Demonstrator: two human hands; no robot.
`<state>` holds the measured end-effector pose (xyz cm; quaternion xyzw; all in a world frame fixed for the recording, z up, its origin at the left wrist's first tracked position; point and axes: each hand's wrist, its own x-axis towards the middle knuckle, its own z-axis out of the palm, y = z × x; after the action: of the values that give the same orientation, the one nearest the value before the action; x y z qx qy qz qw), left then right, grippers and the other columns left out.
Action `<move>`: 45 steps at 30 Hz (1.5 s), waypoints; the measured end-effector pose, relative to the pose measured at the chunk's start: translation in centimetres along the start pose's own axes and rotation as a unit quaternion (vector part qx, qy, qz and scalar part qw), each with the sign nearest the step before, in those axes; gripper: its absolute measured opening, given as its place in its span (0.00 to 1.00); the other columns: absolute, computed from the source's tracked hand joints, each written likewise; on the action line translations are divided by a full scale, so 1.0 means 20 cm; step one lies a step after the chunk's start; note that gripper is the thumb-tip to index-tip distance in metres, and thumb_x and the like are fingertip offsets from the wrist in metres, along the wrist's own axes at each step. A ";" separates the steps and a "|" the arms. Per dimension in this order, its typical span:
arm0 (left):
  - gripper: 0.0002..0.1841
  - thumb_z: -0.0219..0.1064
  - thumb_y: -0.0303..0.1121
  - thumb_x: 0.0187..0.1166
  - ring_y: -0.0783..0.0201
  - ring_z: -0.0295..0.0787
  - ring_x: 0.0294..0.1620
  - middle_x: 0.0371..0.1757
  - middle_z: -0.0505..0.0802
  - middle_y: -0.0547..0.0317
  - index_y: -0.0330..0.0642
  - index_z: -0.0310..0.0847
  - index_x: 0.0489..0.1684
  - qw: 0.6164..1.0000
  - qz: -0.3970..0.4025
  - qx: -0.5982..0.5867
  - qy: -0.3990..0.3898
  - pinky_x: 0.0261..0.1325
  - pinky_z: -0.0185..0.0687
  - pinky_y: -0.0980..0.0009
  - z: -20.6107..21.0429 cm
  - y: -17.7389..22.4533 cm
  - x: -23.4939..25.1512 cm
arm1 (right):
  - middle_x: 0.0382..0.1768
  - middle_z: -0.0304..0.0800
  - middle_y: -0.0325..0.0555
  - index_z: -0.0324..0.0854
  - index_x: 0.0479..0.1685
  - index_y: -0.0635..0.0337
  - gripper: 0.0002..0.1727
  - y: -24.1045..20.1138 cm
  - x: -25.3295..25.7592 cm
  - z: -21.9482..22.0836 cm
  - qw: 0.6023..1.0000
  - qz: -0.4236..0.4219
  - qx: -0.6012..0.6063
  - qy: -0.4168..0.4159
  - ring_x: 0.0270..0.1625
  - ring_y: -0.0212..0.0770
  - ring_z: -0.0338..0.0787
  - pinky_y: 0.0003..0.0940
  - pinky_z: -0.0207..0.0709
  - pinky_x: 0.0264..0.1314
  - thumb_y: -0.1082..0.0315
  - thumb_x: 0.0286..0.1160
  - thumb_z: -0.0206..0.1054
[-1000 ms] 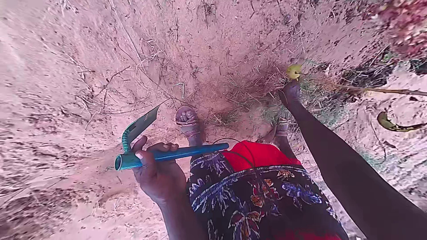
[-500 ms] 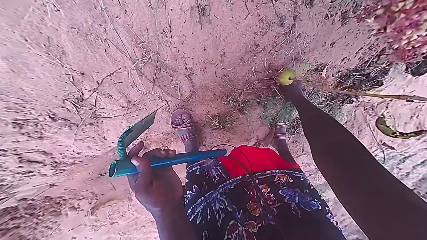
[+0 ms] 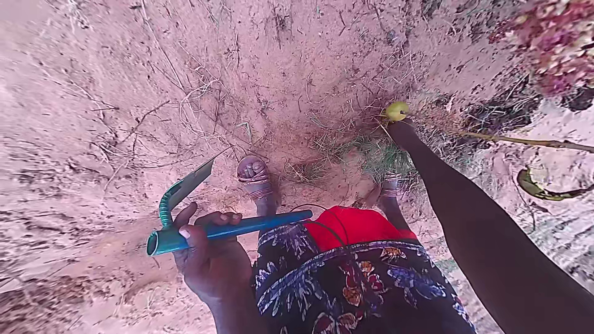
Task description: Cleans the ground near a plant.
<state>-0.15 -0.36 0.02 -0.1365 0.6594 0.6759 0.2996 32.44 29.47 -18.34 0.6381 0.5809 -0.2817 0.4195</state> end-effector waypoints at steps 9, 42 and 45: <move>0.15 0.42 0.38 0.93 0.64 0.92 0.24 0.25 0.93 0.64 0.50 0.75 0.59 1.000 0.000 -0.004 0.022 0.33 0.93 0.67 0.04 -0.03 -0.01 | 0.74 0.74 0.79 0.69 0.76 0.79 0.25 0.00 -0.25 0.12 0.978 0.076 0.196 0.007 0.78 0.70 0.76 0.64 0.68 0.79 0.66 0.89 0.60; 0.14 0.43 0.38 0.93 0.64 0.92 0.24 0.24 0.92 0.64 0.49 0.74 0.59 1.000 -0.007 -0.003 0.013 0.33 0.92 0.67 0.06 -0.02 -0.01 | 0.73 0.78 0.73 0.76 0.71 0.76 0.23 0.10 0.04 -0.03 0.985 0.092 0.142 -0.038 0.76 0.65 0.78 0.63 0.66 0.78 0.63 0.94 0.52; 0.14 0.41 0.39 0.93 0.64 0.91 0.24 0.24 0.91 0.64 0.49 0.73 0.59 1.000 -0.009 0.003 0.016 0.33 0.92 0.67 0.06 -0.03 -0.01 | 0.71 0.78 0.78 0.74 0.71 0.81 0.24 0.02 -0.13 -0.06 0.990 0.039 0.138 -0.005 0.73 0.65 0.80 0.58 0.70 0.77 0.65 0.95 0.49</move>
<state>0.59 0.71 -0.14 -0.1523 0.6652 0.6686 0.2955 32.28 29.31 -15.48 0.7105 0.5096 -0.3455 0.3409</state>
